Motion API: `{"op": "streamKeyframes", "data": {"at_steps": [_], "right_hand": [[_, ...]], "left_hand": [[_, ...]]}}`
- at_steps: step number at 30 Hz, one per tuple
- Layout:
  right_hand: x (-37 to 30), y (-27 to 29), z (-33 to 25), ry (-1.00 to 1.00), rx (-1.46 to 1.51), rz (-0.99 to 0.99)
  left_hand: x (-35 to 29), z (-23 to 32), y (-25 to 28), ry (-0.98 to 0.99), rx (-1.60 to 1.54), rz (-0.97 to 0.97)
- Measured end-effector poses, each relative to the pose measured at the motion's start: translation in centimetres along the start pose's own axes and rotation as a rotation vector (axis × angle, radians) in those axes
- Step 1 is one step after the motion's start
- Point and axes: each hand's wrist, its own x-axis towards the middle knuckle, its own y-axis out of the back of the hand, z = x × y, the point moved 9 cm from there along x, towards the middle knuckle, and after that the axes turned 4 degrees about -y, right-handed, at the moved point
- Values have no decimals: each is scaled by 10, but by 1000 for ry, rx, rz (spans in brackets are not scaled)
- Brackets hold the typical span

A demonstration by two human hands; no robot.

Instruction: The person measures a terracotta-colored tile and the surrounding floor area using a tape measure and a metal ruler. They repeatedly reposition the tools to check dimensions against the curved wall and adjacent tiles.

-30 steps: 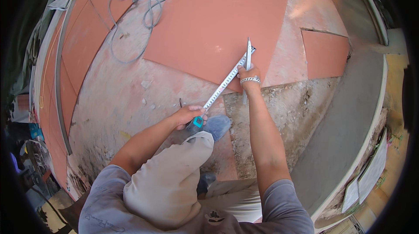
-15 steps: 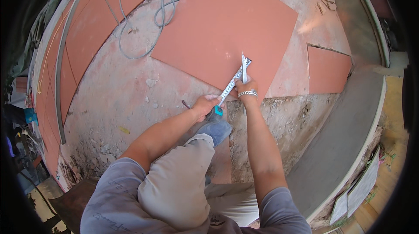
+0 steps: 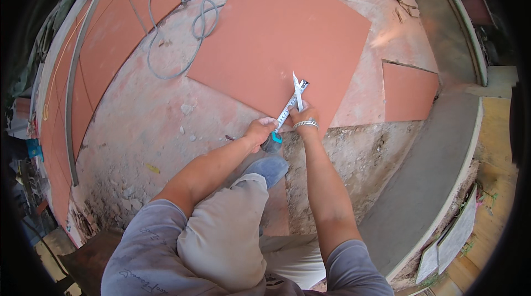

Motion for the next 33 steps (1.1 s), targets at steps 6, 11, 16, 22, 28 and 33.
{"op": "streamKeyframes", "data": {"at_steps": [6, 11, 16, 22, 28, 33], "right_hand": [[-5, 11, -3, 15, 120, -98], [5, 76, -11, 158, -123, 114], [23, 106, -28, 161, -604, -56], [34, 108, -62, 203, -923, -164], [42, 105, -66, 233, -982, -211], [46, 104, -68, 239, -993, -233]], "left_hand": [[3, 0, 1, -8, 30, 67], [0, 2, 1, -10, 32, 88], [-2, 4, 1, -18, 15, 99], [-2, 3, 1, 2, 12, 97], [1, 2, 2, -9, 23, 110], [2, -3, 1, 12, 0, 102]]}}
